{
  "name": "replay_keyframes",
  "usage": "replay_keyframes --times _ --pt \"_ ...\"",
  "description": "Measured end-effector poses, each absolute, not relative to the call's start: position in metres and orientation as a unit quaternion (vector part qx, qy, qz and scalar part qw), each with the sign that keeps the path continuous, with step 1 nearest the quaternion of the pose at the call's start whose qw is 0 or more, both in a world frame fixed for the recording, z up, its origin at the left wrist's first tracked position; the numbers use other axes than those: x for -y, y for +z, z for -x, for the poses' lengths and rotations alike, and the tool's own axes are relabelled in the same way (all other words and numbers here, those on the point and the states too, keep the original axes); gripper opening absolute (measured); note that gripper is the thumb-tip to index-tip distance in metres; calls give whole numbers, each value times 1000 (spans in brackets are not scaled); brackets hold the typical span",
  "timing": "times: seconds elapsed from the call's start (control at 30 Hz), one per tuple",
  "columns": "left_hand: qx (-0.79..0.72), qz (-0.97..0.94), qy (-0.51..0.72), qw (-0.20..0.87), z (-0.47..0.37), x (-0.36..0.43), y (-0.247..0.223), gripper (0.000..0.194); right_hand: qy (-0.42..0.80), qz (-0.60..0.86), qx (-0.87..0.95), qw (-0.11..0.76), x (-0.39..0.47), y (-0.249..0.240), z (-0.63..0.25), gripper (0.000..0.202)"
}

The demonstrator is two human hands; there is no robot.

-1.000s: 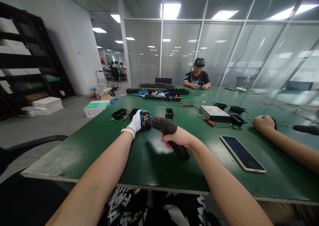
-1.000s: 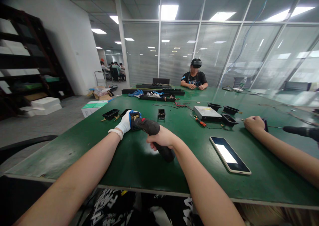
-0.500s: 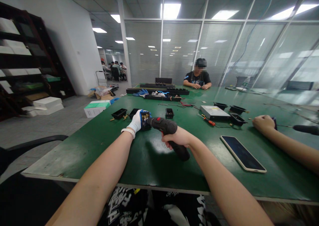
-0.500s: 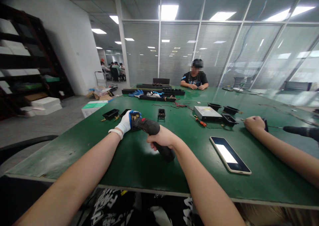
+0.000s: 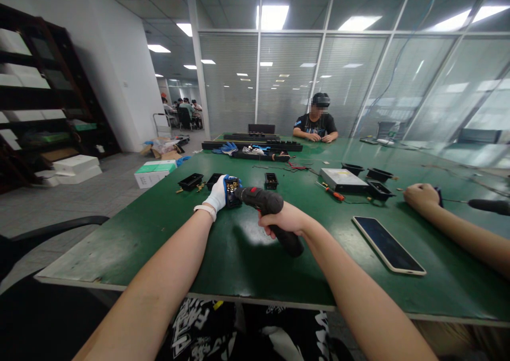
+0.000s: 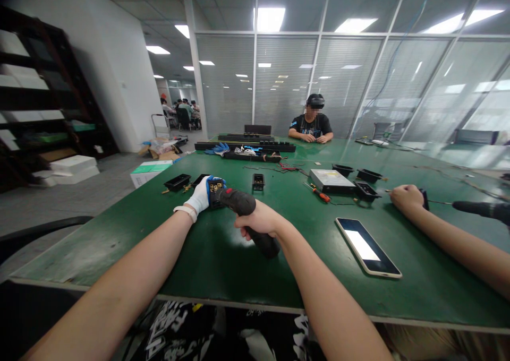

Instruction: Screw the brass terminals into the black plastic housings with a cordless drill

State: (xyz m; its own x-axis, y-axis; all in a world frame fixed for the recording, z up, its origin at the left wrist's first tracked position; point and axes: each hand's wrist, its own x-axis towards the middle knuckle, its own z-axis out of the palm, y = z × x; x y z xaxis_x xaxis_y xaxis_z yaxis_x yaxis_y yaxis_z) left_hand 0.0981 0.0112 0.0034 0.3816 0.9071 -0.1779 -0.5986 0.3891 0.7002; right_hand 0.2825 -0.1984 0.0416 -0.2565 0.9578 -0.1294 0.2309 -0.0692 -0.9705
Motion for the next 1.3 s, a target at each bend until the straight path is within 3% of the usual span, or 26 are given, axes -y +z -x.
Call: replay_keyframes --times 0.37,1.3 --pt "-270 -274 479 789 -97 -12 3 24 531 503 591 340 198 42 -282 13" --pt "-267 -283 478 788 -98 -21 -4 28 535 502 588 339 199 43 -283 15"
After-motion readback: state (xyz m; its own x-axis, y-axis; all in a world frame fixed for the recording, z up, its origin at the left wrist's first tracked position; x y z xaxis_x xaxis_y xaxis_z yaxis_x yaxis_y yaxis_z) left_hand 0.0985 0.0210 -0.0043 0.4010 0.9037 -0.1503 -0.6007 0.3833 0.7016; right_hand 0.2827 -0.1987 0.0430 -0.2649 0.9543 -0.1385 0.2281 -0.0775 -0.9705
